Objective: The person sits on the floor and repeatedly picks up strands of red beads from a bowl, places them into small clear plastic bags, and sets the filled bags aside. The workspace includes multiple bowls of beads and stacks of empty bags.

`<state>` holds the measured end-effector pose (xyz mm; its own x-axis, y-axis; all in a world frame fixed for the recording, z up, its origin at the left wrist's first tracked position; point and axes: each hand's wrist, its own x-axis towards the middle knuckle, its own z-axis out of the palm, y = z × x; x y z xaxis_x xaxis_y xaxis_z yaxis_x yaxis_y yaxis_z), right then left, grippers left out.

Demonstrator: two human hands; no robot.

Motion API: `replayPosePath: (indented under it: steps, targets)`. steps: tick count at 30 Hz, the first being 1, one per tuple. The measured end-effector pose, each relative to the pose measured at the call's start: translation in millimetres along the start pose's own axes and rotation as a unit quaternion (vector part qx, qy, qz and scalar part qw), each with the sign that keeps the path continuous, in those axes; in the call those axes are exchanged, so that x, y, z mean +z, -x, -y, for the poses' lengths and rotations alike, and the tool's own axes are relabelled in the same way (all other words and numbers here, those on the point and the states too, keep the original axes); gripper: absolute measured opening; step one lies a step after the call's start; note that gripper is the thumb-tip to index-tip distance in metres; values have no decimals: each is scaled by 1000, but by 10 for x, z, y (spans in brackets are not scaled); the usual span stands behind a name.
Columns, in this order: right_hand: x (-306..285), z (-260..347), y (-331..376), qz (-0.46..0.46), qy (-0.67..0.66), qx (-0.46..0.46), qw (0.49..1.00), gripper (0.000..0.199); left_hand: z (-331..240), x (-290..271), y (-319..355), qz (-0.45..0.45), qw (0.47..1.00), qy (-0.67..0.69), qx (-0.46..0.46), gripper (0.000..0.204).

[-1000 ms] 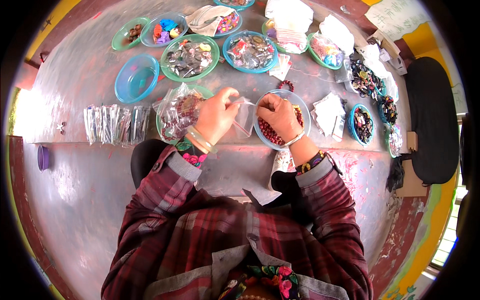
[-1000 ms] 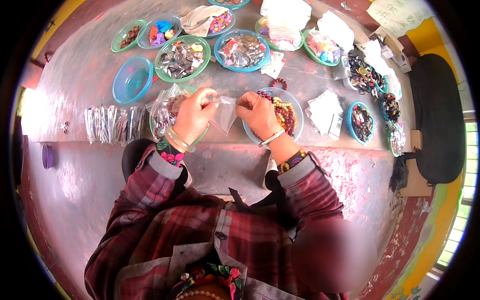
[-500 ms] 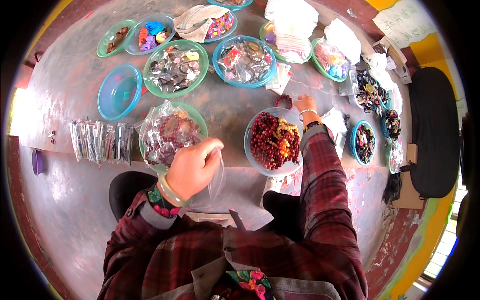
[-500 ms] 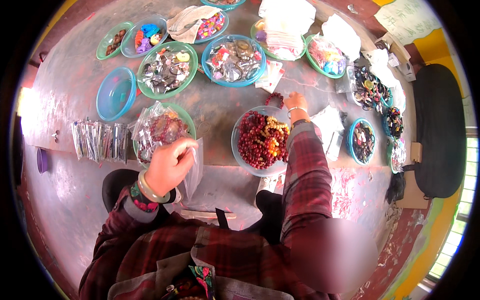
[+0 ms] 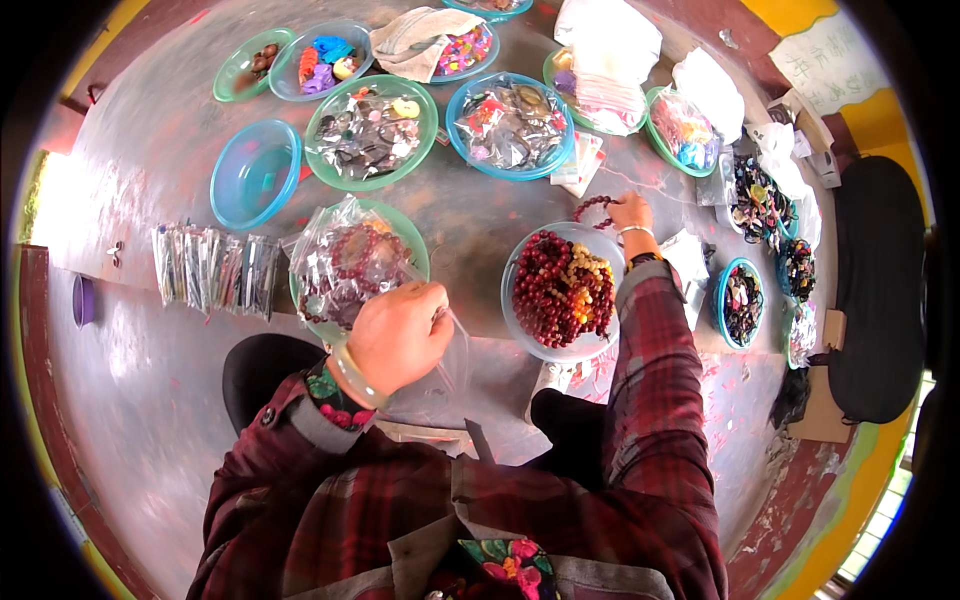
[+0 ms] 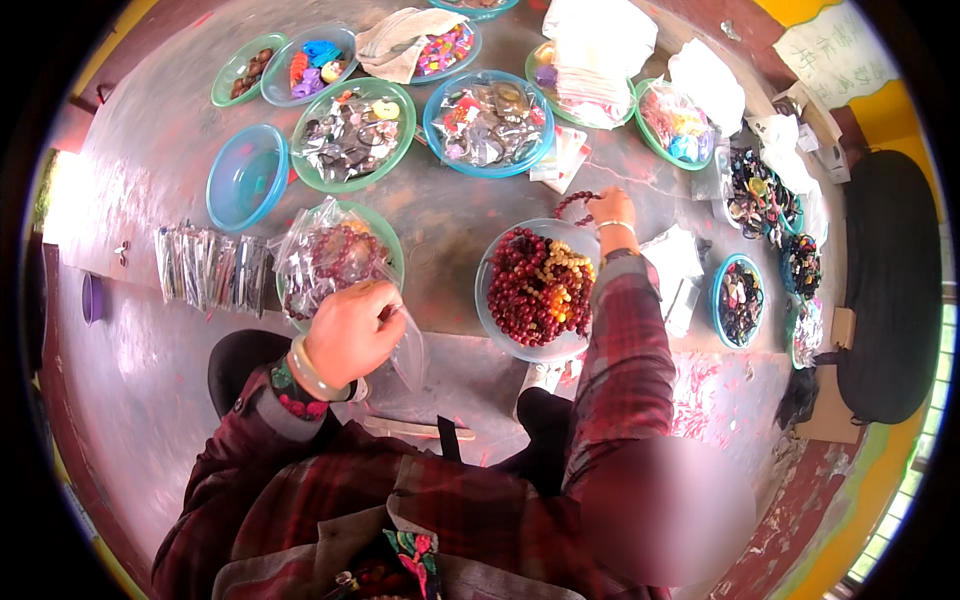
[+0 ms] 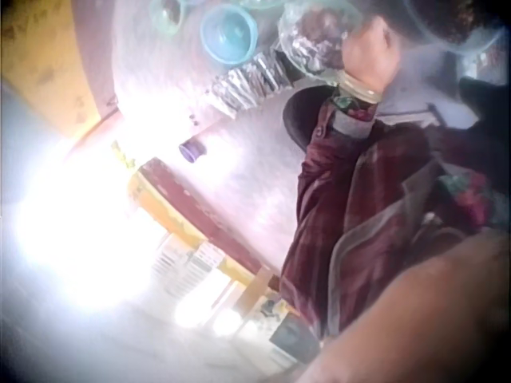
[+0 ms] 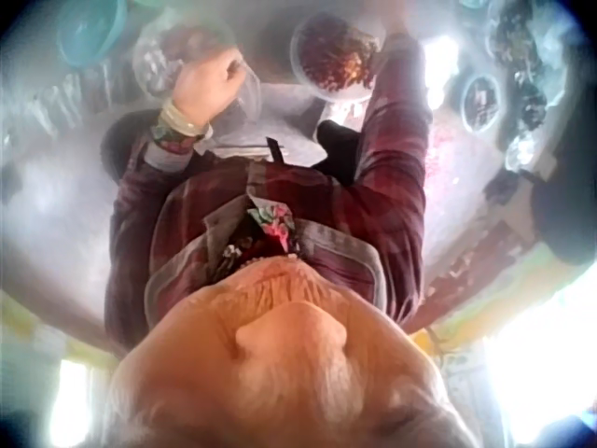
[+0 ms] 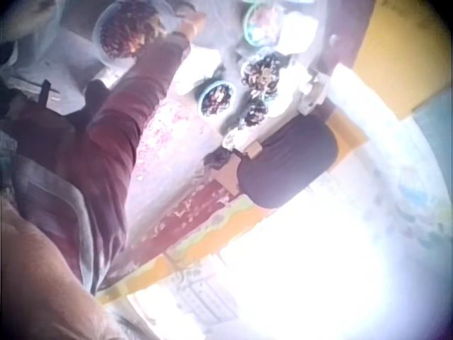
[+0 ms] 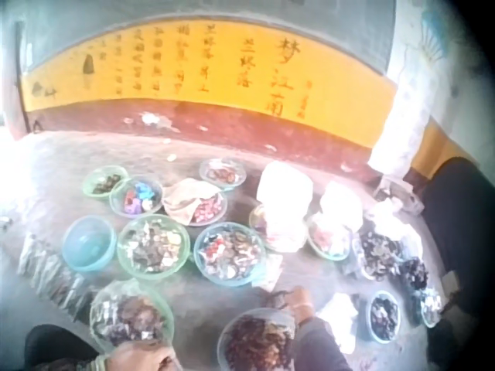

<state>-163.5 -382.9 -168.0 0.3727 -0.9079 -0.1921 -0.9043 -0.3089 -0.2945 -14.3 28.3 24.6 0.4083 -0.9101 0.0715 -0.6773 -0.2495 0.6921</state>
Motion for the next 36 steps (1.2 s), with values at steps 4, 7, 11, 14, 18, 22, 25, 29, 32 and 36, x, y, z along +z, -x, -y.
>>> replayPosePath:
  steps: [4,7,11,14,18,22,25,29,32,36]
  targets:
    - [-510,39,303,-21,-115,-14,993,24,51,46,13,2,1000,-20,0,10]
    - [-1024,312,814,34,-273,-21,961,24,102,87,15,-11,1000,-1,-15,10]
    - [-1395,696,1646,83,-445,-73,889,23,218,220,-28,-49,999,16,-12,10]
    - [-1604,1112,2428,100,-513,-100,847,21,239,287,-52,-45,998,15,-38,14]
    - [-1534,1313,3167,73,-585,-108,800,17,124,268,-95,44,995,28,-86,17]
    - [-1371,1410,3416,83,-554,-143,816,19,104,294,-132,105,986,73,-104,17]
    - [-1267,1396,3380,80,-510,-160,841,21,59,270,-118,91,972,161,-144,16]
    - [-1190,1430,3319,96,-464,-190,860,19,10,225,-95,65,961,224,-148,13]
    - [-1110,1437,3292,80,-410,-232,878,20,-73,174,-97,74,942,285,-163,12]
    - [-1035,1442,3302,43,-298,-270,915,19,-97,153,-114,105,932,303,-169,15]
